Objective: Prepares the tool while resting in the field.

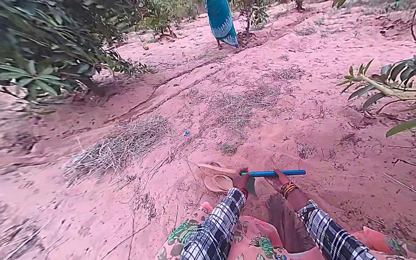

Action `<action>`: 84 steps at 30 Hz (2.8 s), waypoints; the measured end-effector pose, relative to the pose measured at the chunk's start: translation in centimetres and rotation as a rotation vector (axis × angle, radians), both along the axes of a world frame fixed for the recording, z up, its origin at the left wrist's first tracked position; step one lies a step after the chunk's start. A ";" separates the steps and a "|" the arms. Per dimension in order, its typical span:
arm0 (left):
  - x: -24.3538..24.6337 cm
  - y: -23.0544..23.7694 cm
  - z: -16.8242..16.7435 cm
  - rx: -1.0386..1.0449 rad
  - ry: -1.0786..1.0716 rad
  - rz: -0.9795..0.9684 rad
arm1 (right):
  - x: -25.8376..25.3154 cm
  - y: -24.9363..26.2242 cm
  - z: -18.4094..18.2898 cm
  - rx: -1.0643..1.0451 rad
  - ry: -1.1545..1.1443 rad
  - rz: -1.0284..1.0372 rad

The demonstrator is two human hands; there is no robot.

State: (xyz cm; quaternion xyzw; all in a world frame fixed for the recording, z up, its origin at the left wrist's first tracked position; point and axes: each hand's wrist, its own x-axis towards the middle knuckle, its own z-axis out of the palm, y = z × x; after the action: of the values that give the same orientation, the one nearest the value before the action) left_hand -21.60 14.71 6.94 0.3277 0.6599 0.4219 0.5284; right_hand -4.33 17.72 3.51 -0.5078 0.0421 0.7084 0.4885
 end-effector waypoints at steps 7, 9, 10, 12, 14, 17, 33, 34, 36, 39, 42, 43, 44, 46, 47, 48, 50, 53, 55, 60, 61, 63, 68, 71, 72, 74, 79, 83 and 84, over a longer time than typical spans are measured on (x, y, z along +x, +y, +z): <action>-0.1 -0.2 0.5 0.106 -0.024 -0.024 | 0.7 0.7 2.4 0.074 -0.100 0.013; -0.2 -0.4 -1.9 0.023 0.005 -0.073 | 0.8 0.3 0.2 0.043 -0.132 -0.002; -0.2 -0.5 -3.3 -0.033 0.013 -0.101 | 0.8 -0.1 -1.1 0.033 -0.153 -0.005; -0.6 -0.8 -5.4 -0.141 -0.008 -0.136 | 0.6 -0.7 -3.4 0.038 -0.189 0.010; -0.3 -0.5 -5.9 -0.177 -0.004 -0.184 | 1.3 -0.4 -4.3 0.043 -0.218 0.053; -0.5 -0.4 -5.9 -0.204 0.071 -0.296 | 4.0 -0.1 -4.5 0.001 -0.425 0.382; -1.8 1.0 -4.2 -0.182 0.609 -0.712 | 9.0 0.6 -5.2 0.302 -1.796 1.170; -1.8 1.1 -4.3 -0.190 0.620 -0.711 | 8.8 0.3 -5.4 0.288 -1.832 1.136; -2.0 1.1 -4.7 -0.217 0.640 -0.691 | 8.3 -0.4 -5.5 0.271 -1.902 1.068; -2.4 1.1 -5.5 -0.221 0.675 -0.682 | 8.0 -0.9 -5.2 0.290 -1.949 1.066; -1.8 0.9 -5.0 -0.191 0.720 -0.766 | 8.7 -0.9 -5.2 0.265 -1.908 1.115; -1.2 0.7 -4.4 -0.178 0.735 -0.818 | 9.2 -0.9 -5.4 0.242 -1.886 1.130; -0.6 0.4 -3.8 -0.161 0.747 -0.872 | 9.7 -1.0 -5.8 0.207 -1.863 1.136; 0.9 -0.2 -2.9 -0.124 0.748 -0.970 | 10.9 -1.7 -7.1 0.123 -1.807 1.135; 1.7 -0.6 -2.6 -0.111 0.743 -1.010 | 11.6 -2.2 -7.8 0.076 -1.774 1.140; 2.5 -1.0 -2.3 -0.106 0.742 -1.049 | 12.4 -2.9 -8.6 0.034 -1.739 1.153; 3.9 -1.7 -1.9 -0.106 0.744 -1.118 | 13.6 -4.5 -10.1 0.000 -1.656 1.191; 4.9 -2.1 -1.0 -0.127 0.755 -1.168 | 14.0 -5.3 -11.3 -0.017 -1.610 1.218; 4.9 -2.0 -0.8 -0.174 0.786 -1.136 | 13.6 -4.3 -10.8 0.005 -1.639 1.216; 2.7 -0.8 -1.7 -0.293 0.892 -0.994 | 10.7 -1.0 -7.3 0.080 -1.795 1.210; 2.3 -0.6 -1.9 -0.326 0.915 -0.976 | 10.0 -0.7 -6.7 0.107 -1.828 1.193; 1.7 -0.4 -2.2 -0.400 0.964 -0.957 | 8.7 -0.3 -5.7 0.170 -1.890 1.191; 0.6 -0.7 -3.5 -0.518 0.980 -0.951 | 5.6 0.0 -3.2 0.336 -1.952 1.225; -0.5 -0.1 -4.2 -0.497 0.935 -0.938 | 4.7 0.1 -1.9 0.364 -1.948 1.247; -0.8 0.1 -4.0 -0.479 0.932 -0.926 | 4.6 0.0 -1.6 0.362 -1.939 1.233; -1.1 0.6 -2.2 -0.410 0.939 -0.856 | 4.6 0.1 -0.6 0.342 -1.909 1.174; -1.0 0.6 4.7 0.101 0.934 -0.492 | 4.7 1.3 2.3 0.303 -1.808 0.882; -1.0 0.6 5.3 0.412 0.833 -0.390 | 4.0 1.5 2.1 0.377 -1.806 0.877; -0.9 0.4 4.8 0.366 0.823 -0.423 | 4.0 1.5 1.5 0.361 -1.801 0.916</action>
State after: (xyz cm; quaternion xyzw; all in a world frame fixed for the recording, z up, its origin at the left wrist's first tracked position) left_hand -22.49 15.16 11.76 0.6810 0.6479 0.2500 0.2321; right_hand -0.37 19.27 4.96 -0.7374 -0.6451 0.1787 0.0905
